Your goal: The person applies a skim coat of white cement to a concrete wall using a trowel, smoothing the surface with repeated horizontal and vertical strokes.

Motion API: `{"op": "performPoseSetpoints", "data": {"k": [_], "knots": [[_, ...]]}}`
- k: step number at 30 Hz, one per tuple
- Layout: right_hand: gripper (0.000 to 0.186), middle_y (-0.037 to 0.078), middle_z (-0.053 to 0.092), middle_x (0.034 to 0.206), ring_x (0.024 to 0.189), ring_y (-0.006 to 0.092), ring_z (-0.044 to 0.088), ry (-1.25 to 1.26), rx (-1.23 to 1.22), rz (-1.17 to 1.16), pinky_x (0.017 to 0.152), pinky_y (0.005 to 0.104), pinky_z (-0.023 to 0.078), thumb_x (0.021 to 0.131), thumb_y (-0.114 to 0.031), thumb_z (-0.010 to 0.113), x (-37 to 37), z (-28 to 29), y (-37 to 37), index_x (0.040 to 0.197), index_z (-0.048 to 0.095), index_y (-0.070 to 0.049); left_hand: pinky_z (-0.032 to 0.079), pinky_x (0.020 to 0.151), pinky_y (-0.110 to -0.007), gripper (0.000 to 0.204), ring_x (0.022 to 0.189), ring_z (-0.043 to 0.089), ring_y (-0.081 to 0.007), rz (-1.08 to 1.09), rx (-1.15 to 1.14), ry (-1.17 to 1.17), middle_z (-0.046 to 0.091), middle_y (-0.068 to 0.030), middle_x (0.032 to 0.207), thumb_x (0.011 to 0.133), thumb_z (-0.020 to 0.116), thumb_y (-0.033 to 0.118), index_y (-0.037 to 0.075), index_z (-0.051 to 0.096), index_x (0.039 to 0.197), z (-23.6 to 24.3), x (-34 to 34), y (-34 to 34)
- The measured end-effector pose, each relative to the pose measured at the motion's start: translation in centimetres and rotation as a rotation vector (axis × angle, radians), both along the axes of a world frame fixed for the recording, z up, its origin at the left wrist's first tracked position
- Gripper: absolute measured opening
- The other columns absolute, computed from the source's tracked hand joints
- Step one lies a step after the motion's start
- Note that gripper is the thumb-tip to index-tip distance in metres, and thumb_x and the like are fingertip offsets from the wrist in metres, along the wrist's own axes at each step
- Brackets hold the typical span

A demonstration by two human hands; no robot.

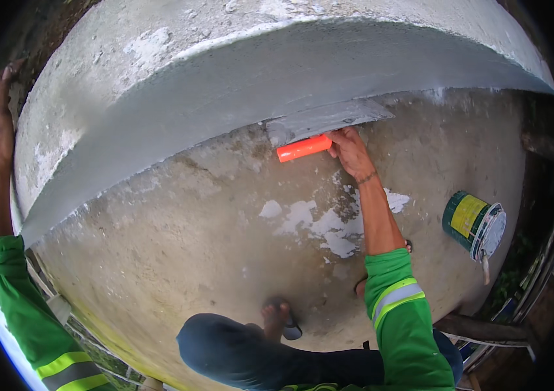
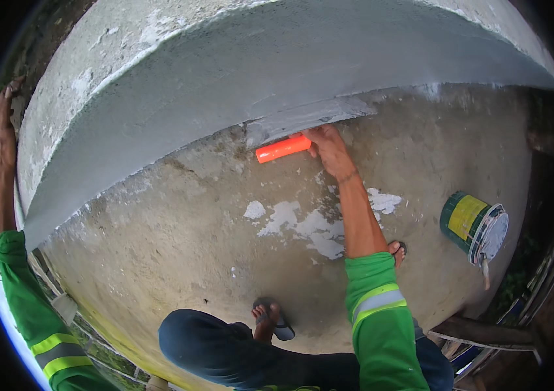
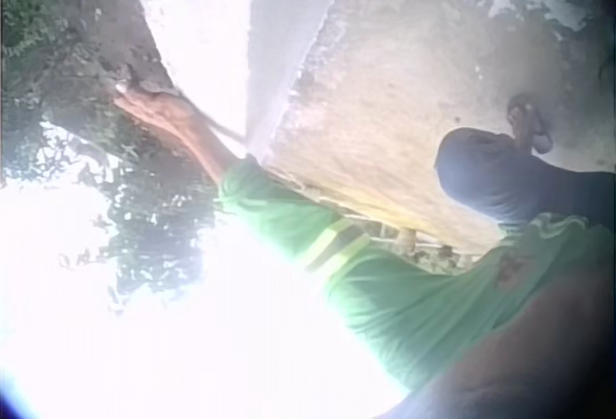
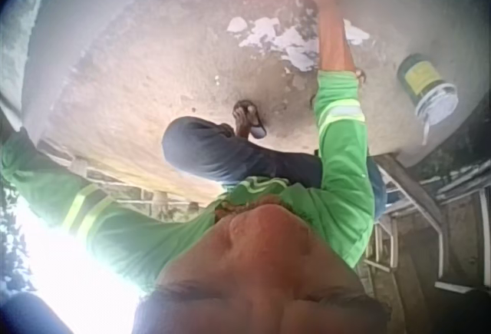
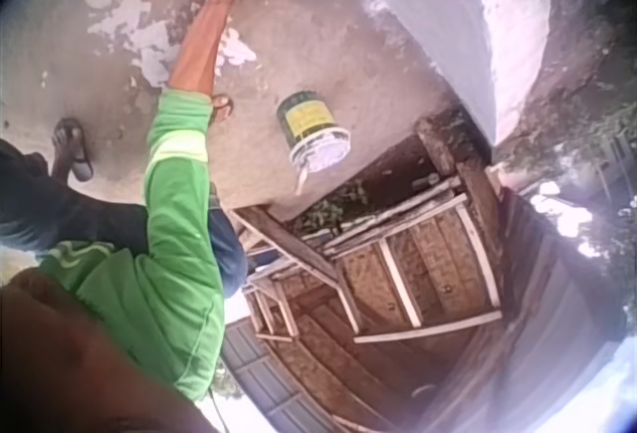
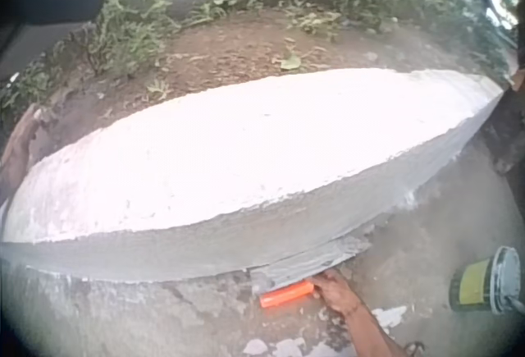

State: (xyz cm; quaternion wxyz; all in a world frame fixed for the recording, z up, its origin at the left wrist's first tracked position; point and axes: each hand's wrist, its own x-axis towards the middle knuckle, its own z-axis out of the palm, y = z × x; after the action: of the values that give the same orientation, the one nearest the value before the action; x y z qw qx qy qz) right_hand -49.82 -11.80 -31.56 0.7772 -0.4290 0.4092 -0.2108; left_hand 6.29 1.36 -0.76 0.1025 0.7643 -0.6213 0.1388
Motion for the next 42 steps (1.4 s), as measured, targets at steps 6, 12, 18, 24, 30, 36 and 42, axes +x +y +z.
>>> {"op": "performPoseSetpoints", "data": {"k": [6, 12, 18, 24, 30, 36, 42], "knots": [[0.018, 0.009, 0.069, 0.098, 0.066, 0.0083, 0.054, -0.062, 0.046, -0.005, 0.050, 0.0212, 0.037, 0.092, -0.015, 0.060, -0.5, -0.5, -0.3, 0.105, 0.061, -0.002, 0.021, 0.114, -0.035, 0.052, 0.135, 0.037, -0.0258, -0.013, -0.017, 0.005, 0.047, -0.0143, 0.139, 0.101, 0.032, 0.043, 0.006, 0.054, 0.132, -0.1, 0.3, -0.4], [0.032, 0.014, 0.068, 0.100, 0.066, 0.0070, 0.054, 0.032, -0.056, -0.025, 0.048, 0.0199, 0.034, 0.092, -0.024, 0.061, 0.0, 6.5, -0.7, 0.109, 0.057, 0.003, 0.022, 0.114, -0.035, 0.053, 0.135, 0.037, -0.0259, -0.019, -0.054, 0.057, 0.047, -0.0143, 0.139, 0.101, 0.033, 0.044, 0.006, 0.054, 0.132, -0.7, 0.8, -0.3], [0.032, 0.016, 0.068, 0.101, 0.070, 0.0111, 0.058, -0.094, -0.181, -0.036, 0.048, 0.0203, 0.036, 0.092, -0.020, 0.060, 1.4, 22.6, -0.3, 0.111, 0.055, 0.006, 0.026, 0.110, -0.035, 0.056, 0.130, 0.041, -0.0292, 0.151, -0.130, 0.479, 0.048, -0.0157, 0.137, 0.097, 0.040, 0.050, 0.006, 0.055, 0.128, 0.4, -3.2, -1.2], [0.026, 0.012, 0.066, 0.093, 0.072, 0.0172, 0.061, -0.215, -0.263, -0.204, 0.056, 0.0288, 0.045, 0.083, 0.005, 0.054, -2.7, 23.9, 2.4, 0.108, 0.059, 0.004, 0.029, 0.108, -0.035, 0.056, 0.125, 0.046, -0.0301, 0.159, -0.106, 0.423, 0.053, -0.0157, 0.130, 0.096, 0.039, 0.050, 0.004, 0.054, 0.124, 0.9, -3.5, -1.2], [0.005, 0.005, 0.058, 0.072, 0.064, 0.0132, 0.052, 0.055, -0.049, -0.040, 0.058, 0.0281, 0.041, 0.081, -0.001, 0.059, -0.3, 8.9, 8.4, 0.085, 0.059, 0.001, 0.032, 0.106, -0.034, 0.037, 0.123, 0.048, -0.0304, 0.028, -0.063, 0.294, 0.054, -0.0144, 0.129, 0.099, 0.039, 0.027, 0.004, 0.054, 0.124, 0.3, -4.0, -1.1], [0.008, 0.000, 0.051, 0.068, 0.058, 0.0094, 0.047, 0.146, -0.002, 0.042, 0.054, 0.0260, 0.037, 0.088, -0.012, 0.059, 5.0, 1.7, 7.7, 0.086, 0.059, -0.004, 0.032, 0.109, -0.034, 0.036, 0.126, 0.047, -0.0319, -0.066, -0.066, 0.129, 0.050, -0.0129, 0.134, 0.096, 0.042, 0.012, 0.005, 0.052, 0.129, -0.1, -1.8, -0.9], [0.020, 0.007, 0.067, 0.087, 0.055, 0.0079, 0.046, -0.076, 0.001, -0.013, 0.052, 0.0243, 0.036, 0.090, -0.017, 0.059, 7.8, 0.7, 6.2, 0.100, 0.063, 0.000, 0.028, 0.112, -0.034, 0.039, 0.132, 0.042, -0.0316, -0.102, 0.021, 0.200, 0.044, -0.0164, 0.142, 0.097, 0.041, 0.017, 0.008, 0.049, 0.135, 0.3, -1.5, -0.6]]}}
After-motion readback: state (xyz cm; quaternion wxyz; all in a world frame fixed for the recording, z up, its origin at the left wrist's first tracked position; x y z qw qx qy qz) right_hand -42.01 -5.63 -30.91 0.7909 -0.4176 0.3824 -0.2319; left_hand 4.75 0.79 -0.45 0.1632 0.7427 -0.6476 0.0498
